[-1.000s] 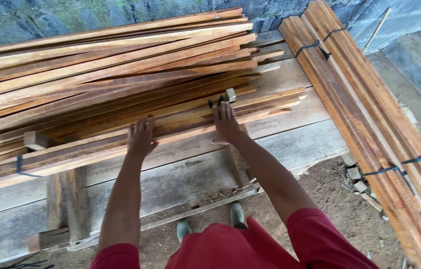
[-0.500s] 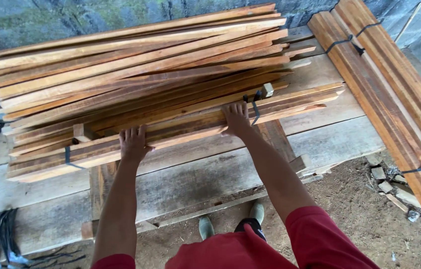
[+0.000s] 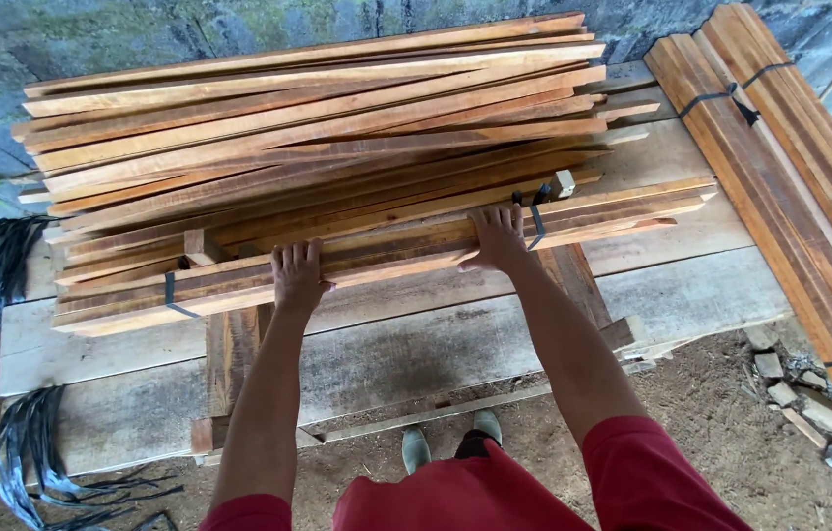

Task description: Bundling thin wooden slats together using black plastic straps on a workbench.

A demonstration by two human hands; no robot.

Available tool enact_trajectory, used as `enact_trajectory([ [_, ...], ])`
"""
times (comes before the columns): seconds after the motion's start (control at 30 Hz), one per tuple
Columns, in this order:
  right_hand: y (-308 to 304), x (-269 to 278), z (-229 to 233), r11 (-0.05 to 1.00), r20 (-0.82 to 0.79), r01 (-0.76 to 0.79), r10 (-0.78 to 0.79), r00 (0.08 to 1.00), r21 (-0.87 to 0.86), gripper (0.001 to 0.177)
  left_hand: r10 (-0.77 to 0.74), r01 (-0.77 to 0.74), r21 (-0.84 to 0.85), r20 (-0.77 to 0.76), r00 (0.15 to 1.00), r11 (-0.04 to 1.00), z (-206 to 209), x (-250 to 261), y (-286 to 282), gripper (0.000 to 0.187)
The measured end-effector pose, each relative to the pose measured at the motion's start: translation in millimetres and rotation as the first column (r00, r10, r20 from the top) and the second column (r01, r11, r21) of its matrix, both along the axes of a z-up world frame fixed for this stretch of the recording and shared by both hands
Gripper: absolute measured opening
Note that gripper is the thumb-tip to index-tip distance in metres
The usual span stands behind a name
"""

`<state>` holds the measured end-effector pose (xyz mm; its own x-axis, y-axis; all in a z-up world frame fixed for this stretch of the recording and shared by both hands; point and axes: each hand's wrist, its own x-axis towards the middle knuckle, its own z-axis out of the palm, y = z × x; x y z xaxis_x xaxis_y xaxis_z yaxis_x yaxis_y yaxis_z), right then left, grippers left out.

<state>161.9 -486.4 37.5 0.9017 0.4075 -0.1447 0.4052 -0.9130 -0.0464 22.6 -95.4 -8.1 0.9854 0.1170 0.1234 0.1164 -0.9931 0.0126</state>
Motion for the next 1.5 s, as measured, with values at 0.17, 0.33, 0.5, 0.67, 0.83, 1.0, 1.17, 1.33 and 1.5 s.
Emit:
enact_trajectory([
  [0.17,-3.8,3.5,0.9,1.000,-0.050,-0.001,0.002,0.999,0.023,0.119,-0.001,0.001,0.019,-0.004,1.000,1.000,-6.7,1.8,3.8,0.098],
  [0.33,1.0,-7.2,27.6,0.997,-0.099,0.005,0.003,0.995,0.079,0.115,0.016,-0.016,0.012,-0.059,0.998,1.000,-1.6,3.5,2.8,0.094],
  [0.5,3.6,-5.8,25.4,0.997,-0.154,0.032,-0.019,0.988,0.077,0.110,0.013,-0.013,-0.004,-0.082,0.997,1.000,-6.5,5.5,4.1,0.094],
  [0.67,1.1,5.7,15.1,0.992,-0.186,0.043,-0.021,0.982,0.115,0.107,0.006,-0.007,-0.012,-0.068,0.998,1.000,-3.0,6.8,4.9,0.094],
  [0.83,-1.4,12.2,15.0,0.993,-0.253,0.041,-0.012,0.967,0.110,0.110,0.031,-0.033,-0.020,-0.085,0.996,0.999,0.4,5.0,1.1,0.094],
  [1.0,-0.4,22.5,-1.5,0.997,-0.263,0.055,-0.039,0.964,0.053,0.112,0.076,-0.071,0.036,-0.140,0.987,0.997,12.3,1.6,-8.2,0.092],
  [1.17,2.4,6.9,23.7,0.993,-0.268,0.057,-0.027,0.963,0.106,0.104,0.074,-0.082,-0.041,-0.182,0.980,0.996,23.0,4.0,-7.7,0.104],
  [1.33,4.3,10.8,23.0,0.992,-0.288,0.066,-0.031,0.957,0.111,0.099,0.016,-0.057,-0.174,-0.230,0.973,0.983,46.4,-3.0,-7.3,0.109],
  [1.5,0.7,14.3,4.7,0.998,-0.213,0.059,-0.061,0.975,-0.016,0.095,-0.016,-0.036,-0.211,-0.236,0.972,0.977,39.4,-6.7,-6.7,0.102],
])
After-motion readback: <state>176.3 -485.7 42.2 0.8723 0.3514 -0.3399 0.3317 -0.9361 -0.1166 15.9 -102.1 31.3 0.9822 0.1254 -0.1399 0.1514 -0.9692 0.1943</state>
